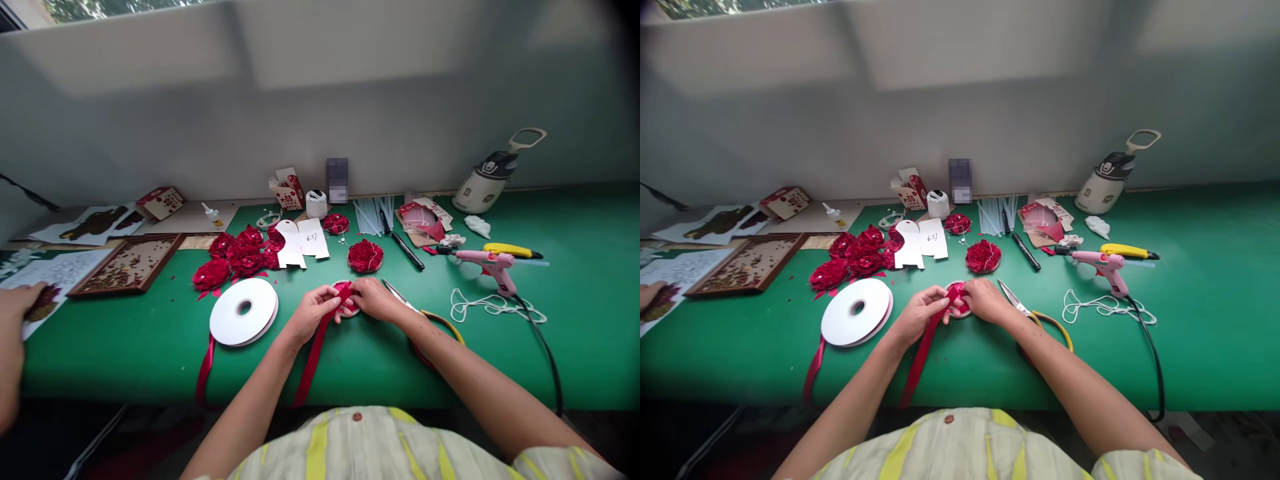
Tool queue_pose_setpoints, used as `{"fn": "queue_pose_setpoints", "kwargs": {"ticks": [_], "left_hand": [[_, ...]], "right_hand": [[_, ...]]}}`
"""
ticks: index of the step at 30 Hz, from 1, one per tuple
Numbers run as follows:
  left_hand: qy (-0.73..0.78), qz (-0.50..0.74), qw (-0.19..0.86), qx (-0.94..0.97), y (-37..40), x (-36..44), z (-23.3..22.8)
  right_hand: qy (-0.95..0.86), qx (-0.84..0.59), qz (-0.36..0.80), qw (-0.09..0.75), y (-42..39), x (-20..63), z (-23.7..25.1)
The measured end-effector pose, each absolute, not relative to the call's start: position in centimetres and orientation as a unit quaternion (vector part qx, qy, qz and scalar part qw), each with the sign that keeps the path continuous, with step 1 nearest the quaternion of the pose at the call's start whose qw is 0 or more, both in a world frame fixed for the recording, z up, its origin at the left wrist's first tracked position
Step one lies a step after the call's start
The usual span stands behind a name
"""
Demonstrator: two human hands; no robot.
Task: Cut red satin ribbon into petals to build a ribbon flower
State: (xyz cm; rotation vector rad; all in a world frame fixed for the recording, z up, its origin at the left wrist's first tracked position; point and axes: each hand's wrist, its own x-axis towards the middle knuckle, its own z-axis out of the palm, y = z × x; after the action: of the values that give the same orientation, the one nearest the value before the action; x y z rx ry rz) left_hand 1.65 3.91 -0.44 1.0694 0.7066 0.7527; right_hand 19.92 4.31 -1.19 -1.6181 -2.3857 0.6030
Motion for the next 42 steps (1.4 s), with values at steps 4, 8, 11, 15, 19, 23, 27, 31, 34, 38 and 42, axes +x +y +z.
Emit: {"fn": "queue_pose_setpoints", "kwargs": {"ticks": [4, 8, 11, 15, 19, 23, 27, 31, 34, 38, 42], "left_hand": [[0.317, 0.357, 0.754, 0.450, 4.6, 2.1, -1.0], [0.316, 0.362, 0.761, 0.436, 4.8, 2.0, -1.5], [0.317, 0.363, 0.767, 0.424, 4.7, 2.0, -1.6], [0.330, 0.370, 0.759, 0.421, 4.6, 2.3, -1.8], [0.339, 0.372, 0.755, 0.420, 4.7, 2.4, -1.8], [0.343, 0.370, 0.756, 0.418, 4.7, 2.3, -1.7], [0.342, 0.374, 0.757, 0.412, 4.8, 2.3, -1.6], [0.348, 0.372, 0.757, 0.409, 4.9, 2.3, -1.5], [0.354, 0.370, 0.755, 0.409, 4.9, 2.3, -1.5], [0.361, 0.384, 0.747, 0.405, 5.0, 2.1, -1.6], [0.379, 0.367, 0.737, 0.422, 5.1, 2.3, -1.9]], "right_hand": [[-0.809, -0.542, 0.207, 0.099, 4.5, 20.1, -0.9], [-0.813, -0.533, 0.214, 0.096, 4.7, 20.4, -0.8], [-0.817, -0.522, 0.222, 0.099, 4.8, 20.7, -0.7], [-0.820, -0.510, 0.233, 0.115, 4.8, 20.9, -0.6], [-0.810, -0.515, 0.246, 0.137, 4.8, 21.0, -0.6], [-0.796, -0.527, 0.253, 0.159, 4.8, 20.9, -0.7], [-0.780, -0.546, 0.254, 0.169, 4.9, 21.0, -0.9], [-0.764, -0.566, 0.257, 0.171, 5.0, 21.0, -0.9], [-0.759, -0.577, 0.252, 0.164, 5.0, 20.9, -0.8], [-0.775, -0.563, 0.246, 0.148, 4.9, 20.7, -0.6], [-0.785, -0.560, 0.234, 0.128, 4.8, 20.6, -0.6]]}}
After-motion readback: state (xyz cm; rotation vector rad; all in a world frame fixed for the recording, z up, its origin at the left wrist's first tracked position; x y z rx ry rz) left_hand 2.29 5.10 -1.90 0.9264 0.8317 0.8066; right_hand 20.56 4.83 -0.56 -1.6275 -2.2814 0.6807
